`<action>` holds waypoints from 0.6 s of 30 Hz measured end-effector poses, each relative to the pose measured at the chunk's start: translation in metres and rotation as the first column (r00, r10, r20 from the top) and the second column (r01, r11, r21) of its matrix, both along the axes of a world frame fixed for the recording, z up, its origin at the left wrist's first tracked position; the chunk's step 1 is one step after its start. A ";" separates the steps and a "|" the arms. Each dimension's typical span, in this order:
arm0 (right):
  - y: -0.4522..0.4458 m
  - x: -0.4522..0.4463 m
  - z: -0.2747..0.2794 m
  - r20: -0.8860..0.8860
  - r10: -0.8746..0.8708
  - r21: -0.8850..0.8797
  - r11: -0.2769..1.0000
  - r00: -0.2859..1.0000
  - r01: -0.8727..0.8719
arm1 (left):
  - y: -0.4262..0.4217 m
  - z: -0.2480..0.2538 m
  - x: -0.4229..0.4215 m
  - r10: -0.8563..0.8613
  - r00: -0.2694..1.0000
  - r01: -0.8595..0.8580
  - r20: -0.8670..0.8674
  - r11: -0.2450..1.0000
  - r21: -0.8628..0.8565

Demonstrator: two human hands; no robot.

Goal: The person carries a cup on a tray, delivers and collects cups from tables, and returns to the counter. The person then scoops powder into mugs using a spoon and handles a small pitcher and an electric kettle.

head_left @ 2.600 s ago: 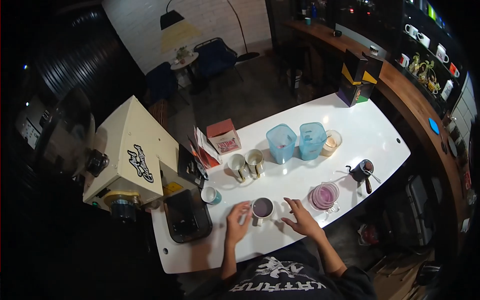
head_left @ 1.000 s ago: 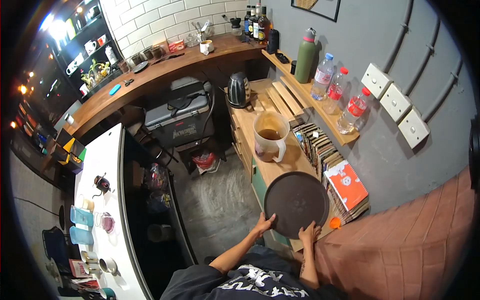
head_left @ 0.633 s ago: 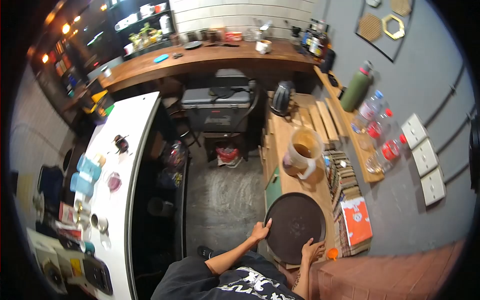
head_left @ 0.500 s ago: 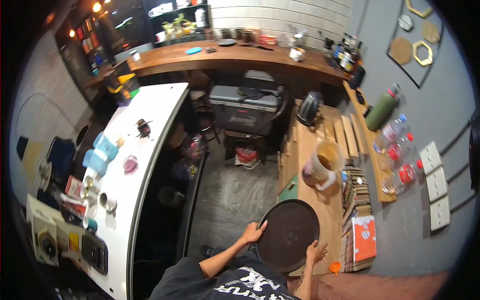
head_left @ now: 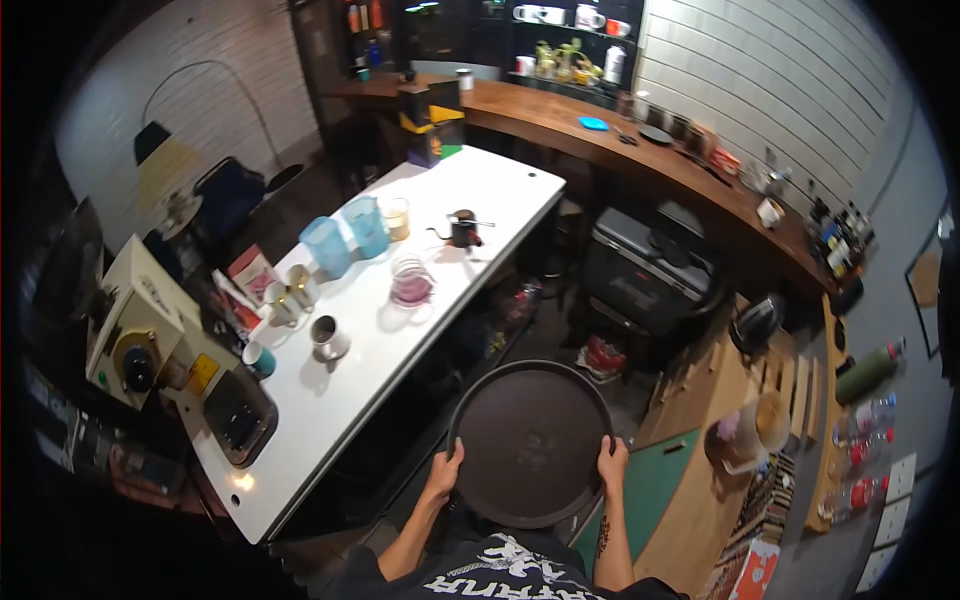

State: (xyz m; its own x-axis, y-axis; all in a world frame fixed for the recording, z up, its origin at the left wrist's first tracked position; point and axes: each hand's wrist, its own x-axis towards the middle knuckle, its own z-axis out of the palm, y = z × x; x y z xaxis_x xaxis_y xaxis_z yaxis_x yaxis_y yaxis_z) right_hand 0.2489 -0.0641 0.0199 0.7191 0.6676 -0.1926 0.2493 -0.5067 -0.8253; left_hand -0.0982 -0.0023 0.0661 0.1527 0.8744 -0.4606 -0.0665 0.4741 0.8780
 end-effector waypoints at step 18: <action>0.171 -0.259 0.076 0.145 0.726 0.023 0.677 0.673 -0.735 | -0.093 0.003 -0.190 0.694 0.387 -0.674 0.607 0.662 -0.328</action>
State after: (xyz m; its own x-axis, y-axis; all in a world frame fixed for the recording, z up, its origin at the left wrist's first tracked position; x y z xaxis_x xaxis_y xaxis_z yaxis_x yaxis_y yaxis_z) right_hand -0.0101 0.1069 0.0957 0.0085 0.9974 -0.0715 0.6076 -0.0619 -0.7919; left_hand -0.2884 -0.0955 0.0691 -0.2402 0.8147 -0.5278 -0.8979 0.0202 0.4398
